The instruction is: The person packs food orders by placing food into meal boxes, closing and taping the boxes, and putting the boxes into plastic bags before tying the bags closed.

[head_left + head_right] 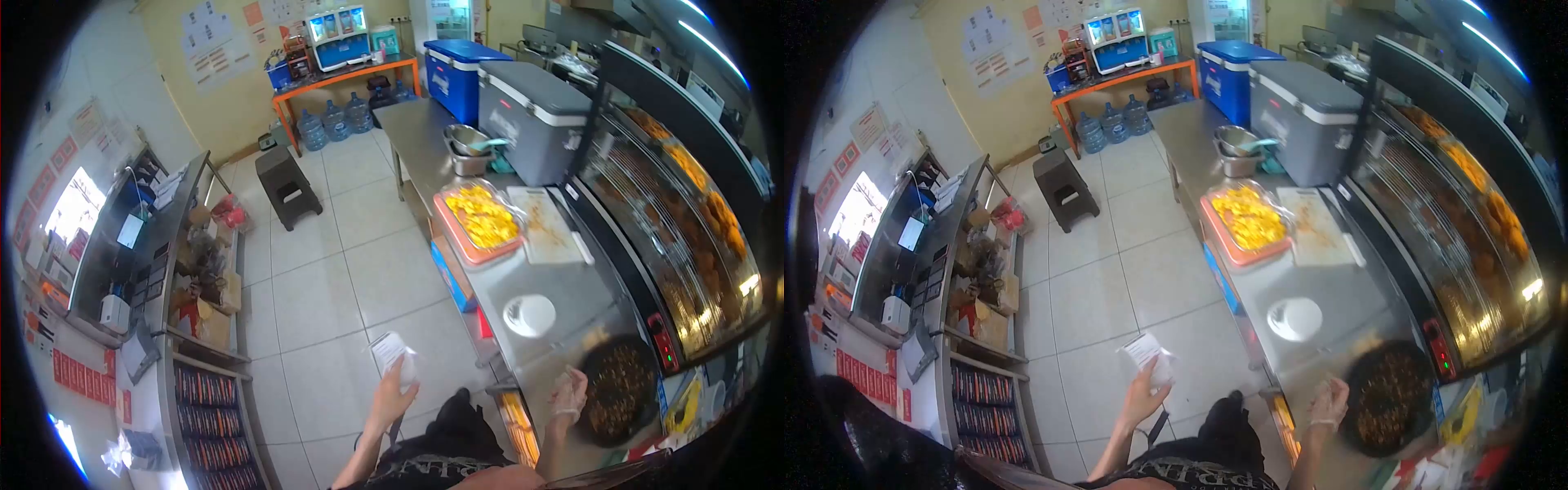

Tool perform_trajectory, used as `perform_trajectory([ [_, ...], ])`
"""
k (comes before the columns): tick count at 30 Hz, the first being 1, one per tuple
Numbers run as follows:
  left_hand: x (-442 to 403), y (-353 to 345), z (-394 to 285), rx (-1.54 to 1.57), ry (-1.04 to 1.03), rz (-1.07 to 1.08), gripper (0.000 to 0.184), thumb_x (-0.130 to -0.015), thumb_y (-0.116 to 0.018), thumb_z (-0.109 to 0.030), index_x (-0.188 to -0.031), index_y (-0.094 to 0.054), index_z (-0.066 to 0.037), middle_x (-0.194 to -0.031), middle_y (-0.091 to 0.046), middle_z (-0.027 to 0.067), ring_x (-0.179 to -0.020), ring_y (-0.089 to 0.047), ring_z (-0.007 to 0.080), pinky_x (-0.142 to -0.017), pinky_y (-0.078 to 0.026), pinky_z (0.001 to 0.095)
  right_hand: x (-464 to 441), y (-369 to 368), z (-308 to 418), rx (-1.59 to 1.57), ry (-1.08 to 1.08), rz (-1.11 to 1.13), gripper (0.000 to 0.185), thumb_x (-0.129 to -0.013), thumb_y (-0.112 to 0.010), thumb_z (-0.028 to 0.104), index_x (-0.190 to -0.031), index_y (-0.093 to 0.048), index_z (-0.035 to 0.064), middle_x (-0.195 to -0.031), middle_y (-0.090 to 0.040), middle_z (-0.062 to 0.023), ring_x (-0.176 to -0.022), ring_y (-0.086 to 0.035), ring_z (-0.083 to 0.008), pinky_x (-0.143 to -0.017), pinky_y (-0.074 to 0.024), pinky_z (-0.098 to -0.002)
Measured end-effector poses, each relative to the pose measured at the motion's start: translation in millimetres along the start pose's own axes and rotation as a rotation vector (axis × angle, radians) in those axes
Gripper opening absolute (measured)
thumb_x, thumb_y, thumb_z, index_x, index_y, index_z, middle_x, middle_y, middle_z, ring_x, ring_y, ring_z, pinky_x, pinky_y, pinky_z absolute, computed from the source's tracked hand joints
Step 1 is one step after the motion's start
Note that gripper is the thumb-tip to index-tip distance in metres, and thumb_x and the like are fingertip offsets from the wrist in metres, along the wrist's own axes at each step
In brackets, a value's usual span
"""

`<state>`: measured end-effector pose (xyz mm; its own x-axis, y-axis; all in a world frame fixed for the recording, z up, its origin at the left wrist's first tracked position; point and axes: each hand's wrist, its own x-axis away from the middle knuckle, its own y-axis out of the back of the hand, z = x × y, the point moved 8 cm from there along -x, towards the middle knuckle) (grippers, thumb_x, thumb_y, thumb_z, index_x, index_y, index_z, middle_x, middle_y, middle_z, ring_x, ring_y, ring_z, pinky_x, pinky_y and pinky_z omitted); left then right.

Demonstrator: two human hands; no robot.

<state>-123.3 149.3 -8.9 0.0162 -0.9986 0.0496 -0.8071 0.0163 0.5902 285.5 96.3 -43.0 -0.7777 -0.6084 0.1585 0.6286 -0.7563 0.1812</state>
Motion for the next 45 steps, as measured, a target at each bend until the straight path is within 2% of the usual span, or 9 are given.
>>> perform_trajectory([
  [7, -139.9, 66.4, 96.6, 0.042, 0.156, -0.181, 0.068, -0.074, -0.066, -0.019, -0.13, -0.036, 0.003, -0.116, -0.052, 0.0266, -0.108, -0.052, 0.0368, -0.09, -0.042, 0.04, -90.1, -281.2, 26.2, -0.001, -0.059, 0.315, 0.013, -0.086, -0.049, 0.016, -0.096, -0.055, 0.0107, -0.076, -0.053, -0.0019, -0.048, -0.047, -0.0071, -0.039, -0.0365, -0.021],
  [14, -329.8, 207.6, 146.2, -0.041, 0.292, -0.425, 0.066, -0.075, -0.064, -0.015, -0.131, -0.035, 0.003, -0.126, -0.044, 0.0258, -0.117, -0.045, 0.0347, -0.097, -0.036, 0.0388, -64.1, -596.2, 134.6, 0.618, 1.081, 0.764, 0.028, -0.082, -0.055, 0.022, -0.107, -0.057, 0.0106, -0.083, -0.061, -0.0111, -0.076, -0.059, -0.026, -0.071, -0.0468, -0.0379],
  [20, -488.6, 261.9, 226.1, 0.259, 0.423, -0.446, 0.06, -0.079, -0.061, -0.01, -0.132, -0.035, 0.004, -0.132, -0.039, 0.0221, -0.12, -0.042, 0.0302, -0.101, -0.032, 0.0369, -107.5, -803.7, 113.6, 0.649, 0.484, 1.543, 0.036, -0.082, -0.051, 0.022, -0.116, -0.055, 0.0105, -0.097, -0.061, -0.0148, -0.084, -0.059, -0.0298, -0.076, -0.0457, -0.0401],
  [24, -659.9, 254.6, 259.9, 0.385, 0.48, -0.233, 0.057, -0.08, -0.059, -0.007, -0.131, -0.036, 0.005, -0.131, -0.041, 0.0211, -0.12, -0.042, 0.0269, -0.099, -0.034, 0.0368, -302.9, -856.3, 215.1, 0.632, 0.75, 0.032, 0.026, -0.085, -0.051, 0.013, -0.109, -0.057, 0.0053, -0.103, -0.061, -0.016, -0.089, -0.059, -0.03, -0.078, -0.0453, -0.0398],
  [27, -788.6, 238.8, 263.3, 0.392, 0.443, 0.092, 0.056, -0.081, -0.058, -0.006, -0.131, -0.036, 0.006, -0.128, -0.044, 0.0215, -0.118, -0.044, 0.0255, -0.098, -0.035, 0.0344, -455.5, -882.3, 182.1, 1.046, 0.44, -0.236, 0.021, -0.077, -0.053, 0.018, -0.092, -0.064, 0.0072, -0.092, -0.064, -0.0132, -0.087, -0.06, -0.0296, -0.077, -0.046, -0.0409],
  [30, -895.1, 261.9, 236.2, 0.208, 0.272, 0.215, 0.056, -0.08, -0.058, -0.007, -0.13, -0.036, 0.007, -0.127, -0.045, 0.0221, -0.116, -0.046, 0.0256, -0.097, -0.035, 0.0324, -513.3, -877.3, 93.1, 1.411, -0.035, 0.261, 0.031, -0.08, -0.049, 0.026, -0.093, -0.065, 0.0029, -0.098, -0.063, -0.0195, -0.091, -0.062, -0.0326, -0.083, -0.0447, -0.041],
  [33, -977.4, 273.0, 250.2, 0.294, 0.224, 0.235, 0.057, -0.08, -0.059, -0.007, -0.13, -0.036, 0.007, -0.129, -0.043, 0.022, -0.118, -0.044, 0.0265, -0.098, -0.035, 0.0327, -504.3, -871.8, 82.3, 1.325, 0.263, -0.075, 0.023, -0.078, -0.053, 0.025, -0.083, -0.066, 0.0075, -0.091, -0.065, -0.0128, -0.084, -0.062, -0.0299, -0.074, -0.0472, -0.0428],
  [35, -1015.7, 271.8, 245.4, 0.288, 0.177, 0.239, 0.057, -0.08, -0.059, -0.007, -0.13, -0.036, 0.006, -0.131, -0.043, 0.0217, -0.118, -0.044, 0.0268, -0.098, -0.034, 0.0328, -504.4, -864.9, 108.3, 1.373, -0.035, -0.048, 0.023, -0.079, -0.055, 0.028, -0.086, -0.063, 0.0087, -0.09, -0.066, -0.0105, -0.086, -0.061, -0.028, -0.076, -0.0468, -0.0414],
  [45, -1067.7, 233.9, 206.0, 0.255, 0.198, 0.41, 0.056, -0.081, -0.057, -0.005, -0.132, -0.036, 0.004, -0.132, -0.041, 0.0214, -0.119, -0.042, 0.0249, -0.1, -0.032, 0.0327, -494.8, -863.1, 135.9, 0.994, 0.177, -0.222, 0.018, -0.075, -0.06, 0.023, -0.086, -0.056, 0.0084, -0.086, -0.061, -0.0171, -0.083, -0.059, -0.0332, -0.071, -0.0441, -0.0443],
])
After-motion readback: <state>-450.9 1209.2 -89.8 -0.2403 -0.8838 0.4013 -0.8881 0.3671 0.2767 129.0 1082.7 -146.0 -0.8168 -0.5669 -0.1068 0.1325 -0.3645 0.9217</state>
